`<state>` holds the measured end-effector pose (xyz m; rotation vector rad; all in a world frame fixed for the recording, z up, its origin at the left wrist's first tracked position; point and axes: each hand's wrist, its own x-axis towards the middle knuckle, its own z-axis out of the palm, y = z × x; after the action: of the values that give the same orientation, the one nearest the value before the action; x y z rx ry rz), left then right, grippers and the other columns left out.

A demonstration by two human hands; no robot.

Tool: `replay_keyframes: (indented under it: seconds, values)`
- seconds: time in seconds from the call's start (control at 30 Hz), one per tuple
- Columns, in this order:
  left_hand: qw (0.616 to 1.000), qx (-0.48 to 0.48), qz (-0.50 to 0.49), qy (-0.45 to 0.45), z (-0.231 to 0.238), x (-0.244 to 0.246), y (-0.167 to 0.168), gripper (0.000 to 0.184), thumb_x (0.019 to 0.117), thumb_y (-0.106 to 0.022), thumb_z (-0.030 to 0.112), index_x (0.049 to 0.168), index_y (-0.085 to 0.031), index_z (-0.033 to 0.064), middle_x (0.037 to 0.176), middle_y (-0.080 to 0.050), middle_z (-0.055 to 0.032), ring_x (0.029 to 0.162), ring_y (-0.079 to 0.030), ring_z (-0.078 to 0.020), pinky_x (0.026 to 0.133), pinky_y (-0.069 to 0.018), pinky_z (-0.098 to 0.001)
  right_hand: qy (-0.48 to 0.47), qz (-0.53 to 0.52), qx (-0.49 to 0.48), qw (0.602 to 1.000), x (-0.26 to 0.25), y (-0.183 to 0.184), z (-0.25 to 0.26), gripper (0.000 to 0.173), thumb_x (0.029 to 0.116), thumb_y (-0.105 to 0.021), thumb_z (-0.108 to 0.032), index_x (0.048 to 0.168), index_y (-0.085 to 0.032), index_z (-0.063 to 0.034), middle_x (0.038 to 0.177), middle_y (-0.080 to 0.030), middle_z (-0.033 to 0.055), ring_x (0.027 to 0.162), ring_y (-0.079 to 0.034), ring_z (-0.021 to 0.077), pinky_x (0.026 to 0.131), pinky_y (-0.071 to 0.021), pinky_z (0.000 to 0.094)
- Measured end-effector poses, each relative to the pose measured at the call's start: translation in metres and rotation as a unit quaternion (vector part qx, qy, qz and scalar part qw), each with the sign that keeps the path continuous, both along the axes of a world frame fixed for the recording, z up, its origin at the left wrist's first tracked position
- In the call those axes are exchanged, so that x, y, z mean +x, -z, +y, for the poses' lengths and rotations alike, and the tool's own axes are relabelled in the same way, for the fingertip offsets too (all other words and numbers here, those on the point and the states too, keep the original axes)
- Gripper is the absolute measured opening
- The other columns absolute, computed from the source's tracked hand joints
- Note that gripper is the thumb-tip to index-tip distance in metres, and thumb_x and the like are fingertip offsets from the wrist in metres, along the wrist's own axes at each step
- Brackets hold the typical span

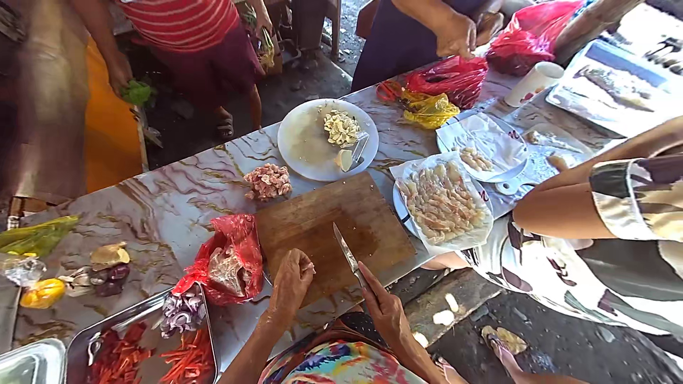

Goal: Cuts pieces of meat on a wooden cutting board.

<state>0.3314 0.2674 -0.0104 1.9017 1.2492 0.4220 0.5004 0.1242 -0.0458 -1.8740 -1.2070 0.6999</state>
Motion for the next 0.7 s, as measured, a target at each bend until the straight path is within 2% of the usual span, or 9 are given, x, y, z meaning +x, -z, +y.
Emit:
replay_keyframes:
  seconds: [0.07, 0.13, 0.17, 0.2, 0.27, 0.4, 0.47, 0.57, 0.7]
  values:
    - [0.992, 0.109, -0.058, -0.01, 0.0, 0.009, 0.005, 0.014, 0.0876, -0.067, -0.002, 0.1, -0.064, -0.0085, 0.098, -0.066, -0.0215, 0.093, -0.067, -0.0305, 0.086, -0.055, -0.0383, 0.009, -0.003, -0.006, 1.0, 0.001, 0.0, -0.003, 0.048, 0.1005, -0.049, -0.011, 0.147, -0.054, -0.0024, 0.063, -0.062, 0.0092, 0.044, -0.046, 0.0116, 0.045, -0.0429, 0.0292]
    - [0.967, 0.242, -0.054, 0.052, 0.002, 0.015, 0.018, 0.014, 0.0819, -0.069, -0.005, 0.096, -0.07, -0.0035, 0.1, -0.072, -0.0197, 0.1, -0.069, -0.0375, 0.091, -0.0553, -0.0462, 0.013, 0.001, -0.018, 1.0, 0.002, 0.0, -0.004, 0.048, 0.101, -0.048, -0.012, 0.148, -0.053, -0.0036, 0.064, -0.063, 0.0095, 0.044, -0.047, 0.0124, 0.046, -0.0437, 0.0306]
    - [0.961, 0.254, -0.031, 0.101, 0.002, 0.014, 0.023, 0.018, 0.0817, -0.072, -0.003, 0.1, -0.074, -0.0012, 0.104, -0.074, -0.0183, 0.105, -0.069, -0.0406, 0.094, -0.0534, -0.0529, 0.016, 0.003, -0.021, 1.0, 0.003, 0.0, -0.005, 0.048, 0.101, -0.048, -0.013, 0.148, -0.053, -0.0039, 0.064, -0.063, 0.009, 0.044, -0.047, 0.0119, 0.046, -0.0434, 0.0303]
    - [0.958, 0.25, -0.018, 0.141, 0.001, 0.012, 0.026, 0.026, 0.0791, -0.077, 0.001, 0.105, -0.076, 0.0013, 0.107, -0.075, -0.0162, 0.109, -0.069, -0.0412, 0.096, -0.05, -0.0581, 0.018, 0.004, -0.02, 1.0, 0.004, 0.0, -0.005, 0.048, 0.1009, -0.048, -0.013, 0.148, -0.053, -0.0038, 0.064, -0.063, 0.0089, 0.044, -0.046, 0.0113, 0.046, -0.043, 0.0296]
    - [0.958, 0.238, -0.024, 0.156, 0.002, 0.003, 0.029, 0.028, 0.0797, -0.079, 0.01, 0.107, -0.076, 0.0061, 0.11, -0.076, -0.0115, 0.11, -0.069, -0.037, 0.098, -0.0485, -0.0591, 0.023, 0.001, -0.017, 1.0, 0.005, -0.001, -0.005, 0.048, 0.1007, -0.049, -0.013, 0.147, -0.054, -0.0035, 0.065, -0.063, 0.0092, 0.044, -0.046, 0.0108, 0.045, -0.0428, 0.0284]
    - [0.986, 0.152, -0.048, 0.045, 0.005, -0.01, 0.024, 0.02, 0.093, -0.062, 0.0, 0.11, -0.071, -0.006, 0.113, -0.07, -0.0225, 0.109, -0.067, -0.0397, 0.099, -0.0516, -0.0518, 0.003, -0.049, -0.019, 0.999, 0.003, -0.008, 0.0, 0.048, 0.1, -0.05, -0.01, 0.147, -0.054, -0.0025, 0.064, -0.063, 0.0115, 0.044, -0.049, 0.0175, 0.046, -0.0448, 0.0354]
    - [0.991, 0.13, -0.043, 0.009, 0.005, -0.006, 0.031, 0.023, 0.094, -0.061, 0.001, 0.114, -0.068, -0.0076, 0.115, -0.069, -0.0241, 0.107, -0.068, -0.0379, 0.097, -0.0541, -0.0463, -0.023, -0.084, 0.002, 0.996, -0.002, -0.009, 0.011, 0.048, 0.0995, -0.051, -0.009, 0.147, -0.055, -0.0017, 0.067, -0.066, 0.0128, 0.046, -0.055, 0.0225, 0.047, -0.0487, 0.0403]
    - [0.991, 0.13, -0.038, 0.016, -0.003, 0.01, 0.036, 0.031, 0.0925, -0.066, 0.007, 0.12, -0.068, -0.0069, 0.119, -0.067, -0.0271, 0.111, -0.066, -0.0419, 0.098, -0.0532, -0.0489, -0.047, -0.122, 0.021, 0.991, -0.012, -0.007, 0.026, 0.048, 0.0974, -0.052, -0.006, 0.145, -0.055, -0.0002, 0.069, -0.067, 0.0144, 0.048, -0.059, 0.0267, 0.047, -0.0513, 0.0435]
    - [0.971, 0.237, -0.021, 0.02, -0.006, 0.028, 0.057, 0.016, 0.0904, -0.068, 0.007, 0.101, -0.074, -0.0038, 0.104, -0.072, -0.0211, 0.097, -0.07, -0.0401, 0.088, -0.0558, -0.0477, -0.074, -0.159, -0.045, 0.983, -0.01, -0.012, 0.037, 0.051, 0.0978, -0.053, -0.007, 0.148, -0.054, -0.0053, 0.069, -0.067, 0.017, 0.053, -0.064, 0.034, 0.051, -0.0523, 0.0485]
